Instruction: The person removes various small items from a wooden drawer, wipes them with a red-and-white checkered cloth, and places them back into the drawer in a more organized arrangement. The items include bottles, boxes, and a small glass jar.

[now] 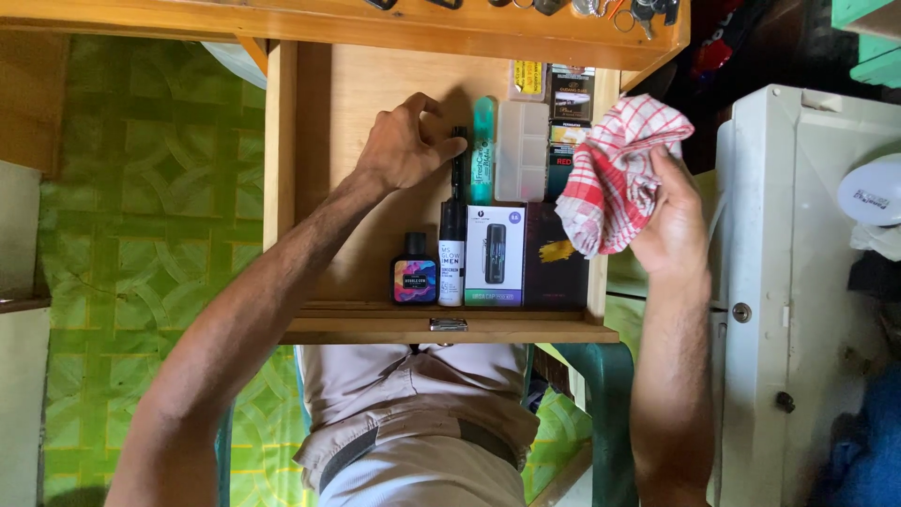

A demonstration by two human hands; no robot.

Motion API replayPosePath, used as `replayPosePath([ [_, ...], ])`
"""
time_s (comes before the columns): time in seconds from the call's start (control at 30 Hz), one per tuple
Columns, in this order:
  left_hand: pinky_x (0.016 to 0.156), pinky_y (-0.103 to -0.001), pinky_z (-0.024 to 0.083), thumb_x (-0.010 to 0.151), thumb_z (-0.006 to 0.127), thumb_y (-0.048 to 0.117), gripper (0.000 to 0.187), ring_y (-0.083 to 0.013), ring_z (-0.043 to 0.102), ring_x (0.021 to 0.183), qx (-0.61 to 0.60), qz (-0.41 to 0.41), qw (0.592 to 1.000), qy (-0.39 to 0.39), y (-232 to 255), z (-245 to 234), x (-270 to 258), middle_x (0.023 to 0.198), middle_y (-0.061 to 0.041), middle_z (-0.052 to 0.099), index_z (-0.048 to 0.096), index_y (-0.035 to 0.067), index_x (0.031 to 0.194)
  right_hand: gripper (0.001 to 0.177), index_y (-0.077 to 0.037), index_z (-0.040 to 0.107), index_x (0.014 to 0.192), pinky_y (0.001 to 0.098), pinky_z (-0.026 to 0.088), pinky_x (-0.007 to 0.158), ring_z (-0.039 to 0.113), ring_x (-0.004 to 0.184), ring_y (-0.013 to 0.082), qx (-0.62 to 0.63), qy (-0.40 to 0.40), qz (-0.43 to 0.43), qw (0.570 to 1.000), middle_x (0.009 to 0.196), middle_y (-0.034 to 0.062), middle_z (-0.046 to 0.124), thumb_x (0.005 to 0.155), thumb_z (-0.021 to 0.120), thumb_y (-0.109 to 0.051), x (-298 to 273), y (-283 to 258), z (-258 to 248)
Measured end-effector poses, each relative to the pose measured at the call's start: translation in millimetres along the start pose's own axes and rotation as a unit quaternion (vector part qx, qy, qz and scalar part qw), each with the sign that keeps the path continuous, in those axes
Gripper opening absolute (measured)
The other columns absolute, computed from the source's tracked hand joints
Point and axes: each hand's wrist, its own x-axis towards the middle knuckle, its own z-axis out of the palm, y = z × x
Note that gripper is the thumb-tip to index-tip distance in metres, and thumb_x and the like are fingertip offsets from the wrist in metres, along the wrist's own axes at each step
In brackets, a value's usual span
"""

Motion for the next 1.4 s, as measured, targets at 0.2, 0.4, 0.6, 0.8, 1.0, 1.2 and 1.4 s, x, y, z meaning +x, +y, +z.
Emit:
replayPosePath([
  [0.2,0.083,-0.042,0.059,0.084,0.082,0.037,0.037,-0.0266,0.075,0.088,-0.011,0.027,1.0,0.002,1,-11,-7,0.087,-0.001,0.076,0.069,0.021,0.115,0.023,-0.014,0.074,0.115,0.0461,0.063,0.102,0.076,0.108,0.0259,0.015,-0.005,-0.011,1.0,0.116,0.009,0.077,0.095,0.073,-0.025,1,-8,2],
  [0.4,0.071,-0.03,0.058,0.089,0.079,0.038,0.029,-0.0117,0.07,0.088,-0.035,0.027,0.999,-0.015,20,-24,-20,0.094,0.002,0.075,0.068,0.018,0.108,0.033,-0.007,0.069,0.124,0.0401,0.058,0.102,0.073,0.11,0.0258,0.046,-0.041,-0.028,0.998,0.12,0.0125,0.075,0.093,0.071,-0.02,-11,-3,13],
  [0.6,0.066,-0.027,0.056,0.094,0.075,0.031,0.017,-0.009,0.068,0.078,-0.068,0.047,0.996,-0.012,27,-27,-28,0.089,0.004,0.074,0.069,0.018,0.102,0.039,-0.005,0.065,0.13,0.0444,0.056,0.111,0.071,0.116,0.0293,0.052,-0.058,-0.038,0.996,0.126,0.0156,0.072,0.093,0.07,-0.019,-14,-4,24],
  [0.8,0.068,-0.032,0.061,0.098,0.075,0.03,0.034,-0.0241,0.071,0.075,-0.238,0.071,0.967,-0.055,41,-25,-55,0.097,-0.022,0.073,0.069,0.006,0.121,0.03,-0.023,0.063,0.129,0.046,0.057,0.111,0.072,0.114,0.0268,0.002,-0.058,-0.075,0.996,0.122,0.0084,0.073,0.1,0.067,-0.015,-21,7,45],
  [1.0,0.086,-0.042,0.061,0.099,0.068,0.044,0.073,-0.0345,0.065,0.109,-0.303,0.116,0.935,-0.14,74,-20,-72,0.118,-0.026,0.061,0.036,0.014,0.157,0.015,-0.019,0.07,0.114,0.0386,0.058,0.094,0.071,0.097,0.0179,0.012,-0.061,0.016,0.998,0.107,0.0017,0.074,0.099,0.07,-0.022,-2,57,78],
  [1.2,0.087,-0.042,0.061,0.1,0.071,0.021,0.066,-0.0336,0.068,0.105,-0.334,0.1,0.932,-0.101,25,-20,-59,0.118,-0.025,0.062,0.039,0.028,0.157,0.045,-0.015,0.059,0.141,0.0468,0.052,0.105,0.062,0.123,0.0238,-0.246,-0.169,-0.119,0.947,0.131,0.0111,0.067,0.1,0.068,-0.032,-54,67,145],
  [1.4,0.054,-0.024,0.059,0.092,0.063,-0.005,0.048,-0.0156,0.066,0.067,-0.409,0.107,0.906,-0.018,-20,-41,-51,0.091,-0.012,0.065,0.062,0.014,0.136,0.06,-0.014,0.052,0.15,0.0505,0.045,0.112,0.054,0.135,0.0289,-0.309,-0.239,-0.133,0.911,0.146,0.0154,0.059,0.096,0.073,-0.029,-55,72,175],
])
